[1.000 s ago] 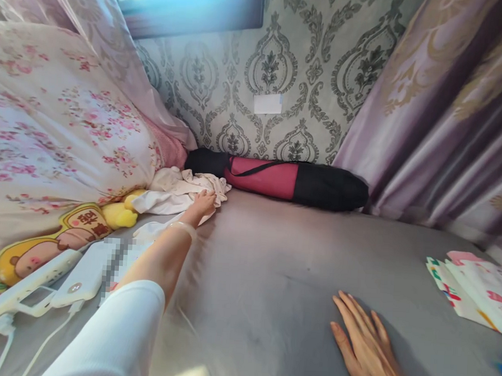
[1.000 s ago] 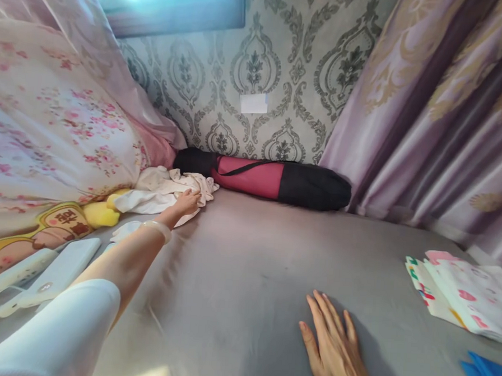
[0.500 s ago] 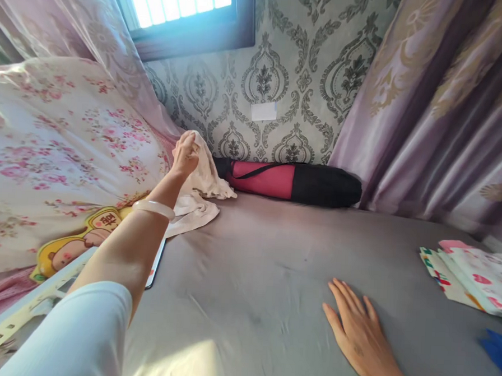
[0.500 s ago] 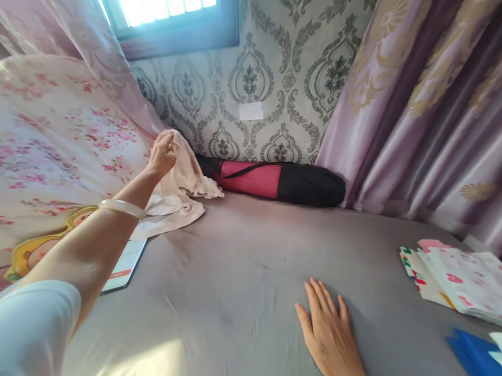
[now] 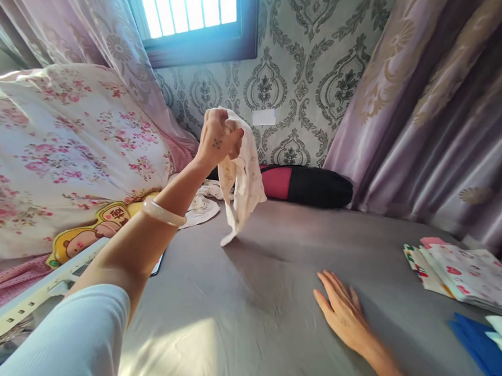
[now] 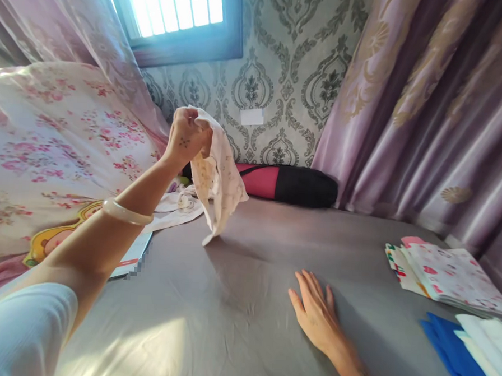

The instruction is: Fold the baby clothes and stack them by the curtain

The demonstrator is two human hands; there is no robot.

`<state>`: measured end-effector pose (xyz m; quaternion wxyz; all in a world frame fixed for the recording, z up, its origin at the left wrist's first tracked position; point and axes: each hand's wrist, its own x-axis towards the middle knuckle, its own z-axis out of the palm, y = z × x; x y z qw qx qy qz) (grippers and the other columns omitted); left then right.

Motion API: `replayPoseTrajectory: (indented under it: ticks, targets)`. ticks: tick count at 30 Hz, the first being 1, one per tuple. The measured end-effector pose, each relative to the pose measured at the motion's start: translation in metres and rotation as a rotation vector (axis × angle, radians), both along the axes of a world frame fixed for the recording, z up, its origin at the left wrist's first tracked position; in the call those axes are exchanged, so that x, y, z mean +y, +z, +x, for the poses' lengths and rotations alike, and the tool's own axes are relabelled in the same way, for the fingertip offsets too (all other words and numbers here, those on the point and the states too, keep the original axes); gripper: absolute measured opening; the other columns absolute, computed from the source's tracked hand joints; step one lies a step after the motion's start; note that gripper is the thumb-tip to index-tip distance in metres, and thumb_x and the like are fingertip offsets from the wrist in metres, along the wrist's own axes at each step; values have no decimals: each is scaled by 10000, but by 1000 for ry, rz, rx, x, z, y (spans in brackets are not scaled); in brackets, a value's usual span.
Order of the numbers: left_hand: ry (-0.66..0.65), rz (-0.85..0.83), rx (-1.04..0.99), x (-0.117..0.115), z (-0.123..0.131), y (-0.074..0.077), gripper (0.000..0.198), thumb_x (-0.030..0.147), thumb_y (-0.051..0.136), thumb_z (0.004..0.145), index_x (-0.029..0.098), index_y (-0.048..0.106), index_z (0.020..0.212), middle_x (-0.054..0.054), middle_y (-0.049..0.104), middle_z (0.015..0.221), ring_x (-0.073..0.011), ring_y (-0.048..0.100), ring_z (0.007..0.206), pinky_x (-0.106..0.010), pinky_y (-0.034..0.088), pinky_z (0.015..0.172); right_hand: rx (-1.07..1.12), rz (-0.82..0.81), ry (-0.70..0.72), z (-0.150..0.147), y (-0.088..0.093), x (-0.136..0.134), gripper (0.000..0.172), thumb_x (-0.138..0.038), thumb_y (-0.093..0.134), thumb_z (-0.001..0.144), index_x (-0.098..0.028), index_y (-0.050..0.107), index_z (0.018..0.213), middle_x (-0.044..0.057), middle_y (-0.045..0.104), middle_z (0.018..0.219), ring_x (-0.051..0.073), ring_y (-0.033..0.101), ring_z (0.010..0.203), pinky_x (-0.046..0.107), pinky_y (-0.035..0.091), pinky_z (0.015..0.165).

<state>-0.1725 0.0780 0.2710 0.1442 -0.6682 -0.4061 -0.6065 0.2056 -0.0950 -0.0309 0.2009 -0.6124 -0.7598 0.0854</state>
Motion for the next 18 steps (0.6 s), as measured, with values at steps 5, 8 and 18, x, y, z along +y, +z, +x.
replayPoseTrajectory:
  ticks: [5,8,18]
  targets:
    - [-23,-33,-18,-37,55,-8,361,322,752,743,231,476,956,-42,549,1010,-207,535,1000,-351,447,907,435,-44,30,-27,67,0,506,-506,398,935,-217,534,1327,118,549,1406,260,492,1322,469,380,1111]
    - [-37,-67,24,-60,88,-14,348,342,745,757,232,466,934,-42,542,996,-201,523,978,-343,448,863,750,-27,79,-54,113,-5,480,-538,445,933,-234,544,1290,110,593,1348,244,570,1231,429,474,1019]
    - [-66,-204,81,-108,123,-42,443,399,801,713,223,464,938,-22,515,979,-182,524,925,-322,447,813,991,4,82,-84,131,14,456,-575,627,812,-168,645,1017,76,723,956,217,658,870,316,512,764]
